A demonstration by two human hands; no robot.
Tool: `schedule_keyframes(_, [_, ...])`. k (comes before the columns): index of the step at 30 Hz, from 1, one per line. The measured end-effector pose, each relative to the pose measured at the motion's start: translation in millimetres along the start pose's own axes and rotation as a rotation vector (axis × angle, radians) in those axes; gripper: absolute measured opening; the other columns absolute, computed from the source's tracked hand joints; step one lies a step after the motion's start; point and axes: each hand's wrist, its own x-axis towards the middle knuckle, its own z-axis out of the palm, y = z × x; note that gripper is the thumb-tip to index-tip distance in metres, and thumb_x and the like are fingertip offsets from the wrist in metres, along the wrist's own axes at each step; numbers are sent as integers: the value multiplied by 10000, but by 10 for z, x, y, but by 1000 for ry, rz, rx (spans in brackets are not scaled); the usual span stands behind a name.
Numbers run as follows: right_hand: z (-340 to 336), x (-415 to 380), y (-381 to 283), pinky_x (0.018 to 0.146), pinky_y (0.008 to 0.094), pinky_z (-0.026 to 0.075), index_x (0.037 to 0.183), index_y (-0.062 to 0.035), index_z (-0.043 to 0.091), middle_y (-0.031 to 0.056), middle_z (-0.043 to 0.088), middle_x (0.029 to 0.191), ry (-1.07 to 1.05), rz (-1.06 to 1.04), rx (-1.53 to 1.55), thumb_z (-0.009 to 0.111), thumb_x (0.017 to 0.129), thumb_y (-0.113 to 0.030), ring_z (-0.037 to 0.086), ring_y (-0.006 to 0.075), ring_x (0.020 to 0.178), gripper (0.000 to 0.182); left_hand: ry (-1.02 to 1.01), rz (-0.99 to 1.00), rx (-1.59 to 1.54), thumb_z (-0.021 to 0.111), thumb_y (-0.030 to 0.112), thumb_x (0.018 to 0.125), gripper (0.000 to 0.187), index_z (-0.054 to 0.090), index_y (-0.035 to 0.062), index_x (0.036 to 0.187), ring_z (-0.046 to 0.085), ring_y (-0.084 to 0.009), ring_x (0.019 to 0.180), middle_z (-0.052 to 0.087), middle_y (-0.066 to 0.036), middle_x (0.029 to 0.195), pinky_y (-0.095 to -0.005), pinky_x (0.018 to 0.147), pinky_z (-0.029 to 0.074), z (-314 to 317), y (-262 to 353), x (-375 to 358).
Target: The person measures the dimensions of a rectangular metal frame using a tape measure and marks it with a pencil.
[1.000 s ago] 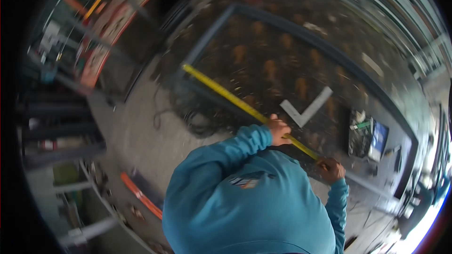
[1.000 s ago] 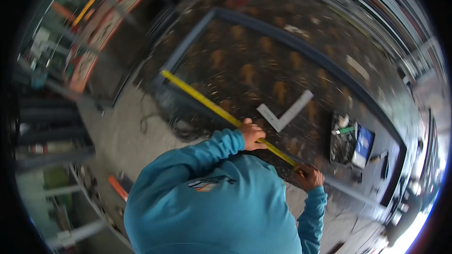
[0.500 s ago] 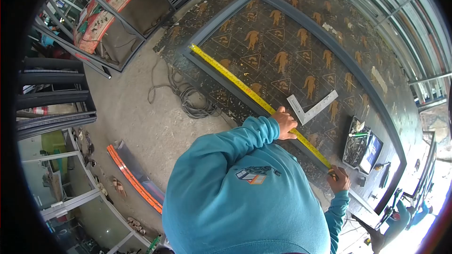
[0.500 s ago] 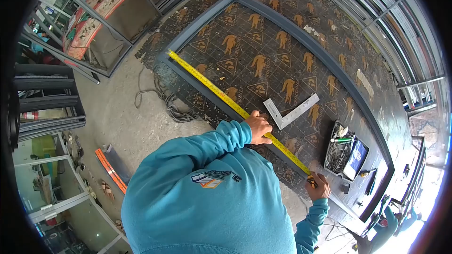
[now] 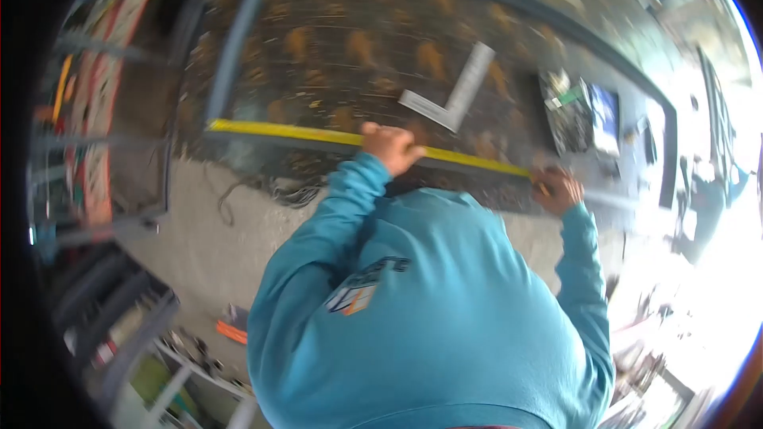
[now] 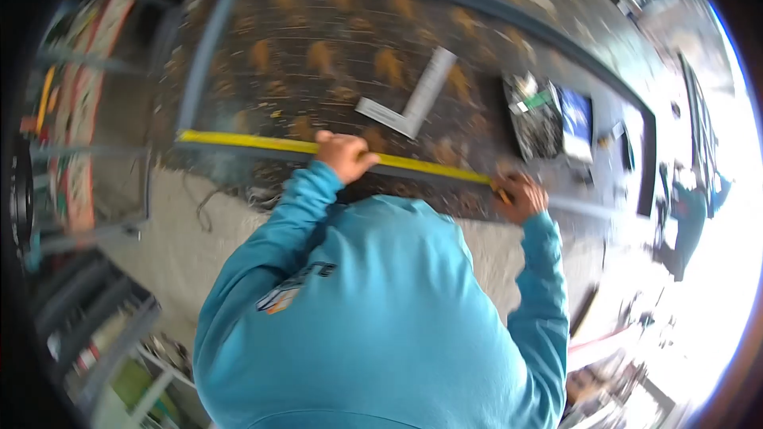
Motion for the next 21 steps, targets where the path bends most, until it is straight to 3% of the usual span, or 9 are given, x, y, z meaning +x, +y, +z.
schedule_keyframes(4, [63, -42, 1, 778, 414, 542, 1118, -254, 706, 31, 650, 1078, 21, -8, 44, 752, 722, -310, 640, 275, 987, 403, 47, 84, 7, 701, 520, 821, 403, 670, 121, 776, 651, -263, 752, 690, -63, 770, -432, 774, 353, 21, -105, -50])
schedule_keyframes(21, [201, -119, -167, 819, 408, 557, 1184, -288, 672, 25, 621, 1147, 131, 63, -93, 753, 727, -343, 609, 265, 1101, 468, 48, -63, 77, 773, 510, 759, 393, 671, 131, 763, 653, -235, 715, 703, -31, 749, -397, 825, 350, -189, -434, -203])
